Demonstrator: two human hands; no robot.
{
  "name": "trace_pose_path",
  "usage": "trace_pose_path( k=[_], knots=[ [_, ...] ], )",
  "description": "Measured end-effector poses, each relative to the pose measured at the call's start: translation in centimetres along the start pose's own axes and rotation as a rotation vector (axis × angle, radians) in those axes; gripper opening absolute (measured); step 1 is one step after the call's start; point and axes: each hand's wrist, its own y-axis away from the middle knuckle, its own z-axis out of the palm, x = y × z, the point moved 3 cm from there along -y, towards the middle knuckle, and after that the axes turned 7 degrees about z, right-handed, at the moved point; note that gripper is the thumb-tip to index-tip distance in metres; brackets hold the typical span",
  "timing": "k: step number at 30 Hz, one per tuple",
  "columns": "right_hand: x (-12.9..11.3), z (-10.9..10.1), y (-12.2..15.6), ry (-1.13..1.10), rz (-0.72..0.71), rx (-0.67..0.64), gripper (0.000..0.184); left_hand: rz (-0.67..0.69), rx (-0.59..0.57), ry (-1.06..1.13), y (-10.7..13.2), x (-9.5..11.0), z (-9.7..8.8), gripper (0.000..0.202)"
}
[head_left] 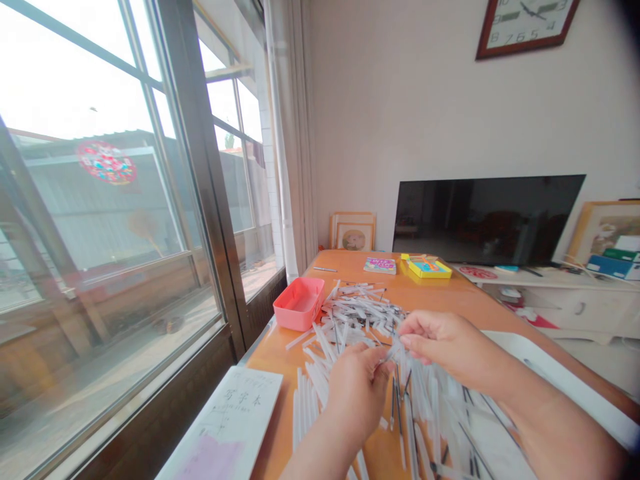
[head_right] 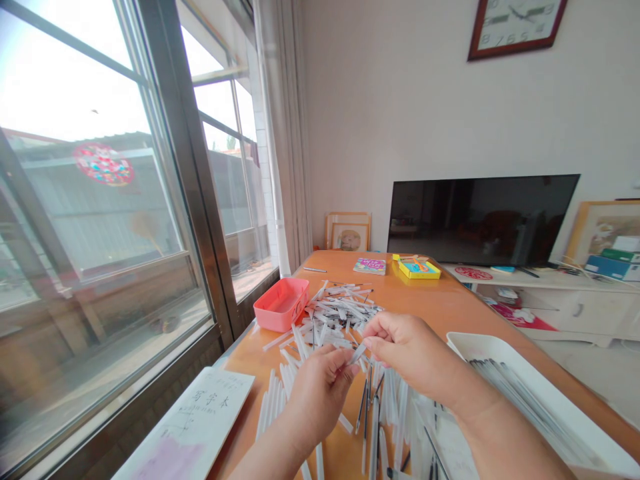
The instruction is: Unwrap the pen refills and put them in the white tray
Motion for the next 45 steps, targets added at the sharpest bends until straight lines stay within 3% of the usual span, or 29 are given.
trace_pose_path(
  k=[8,12,18,24,31,36,39,45],
  knots=[
    [-1.0,0.5,-0.1,0.314,-0.103,0.218,0.04,0.016,-0.006,-0.08,0.0,0.3,-0.3,0.014],
    [-1.1,-0.1,0.0,0.251,-0.091,0.195,0.045,0.003,-0.013,-0.057,0.1,0.1,-0.2,0.02],
    [-0.9,-0.5,0.2,0.19,-0.075,0.073,0.033,0.008,0.002,-0.026,0.0,0.1,-0.2,0.02],
    [-0.6,0.1,-0.2,0.4,-0.077,0.252,0.043,0.011,-0.002,-0.031,-0.1,0.2,-0.1,0.019],
    [-0.8,-0.1,0.0,0.203,-0.093,0.068,0.036,-0.005,-0.004,0.011,-0.1,0.3,-0.1,0.02],
    [-0.8,0.2,-0.2,0.376,-0.1,0.232,0.043,-0.005,-0.003,0.002,-0.1,0.4,0.0,0.022],
    [-0.8,0.3,-0.1,0.386,-0.09,0.257,0.048,-0.006,0.006,0.011,-0.2,0.3,0.1,0.023],
    [-0.9,-0.3,0.2,0.124,-0.087,0.063,0.036,-0.003,0.019,0.069,-0.1,0.2,0.1,0.023]
  ],
)
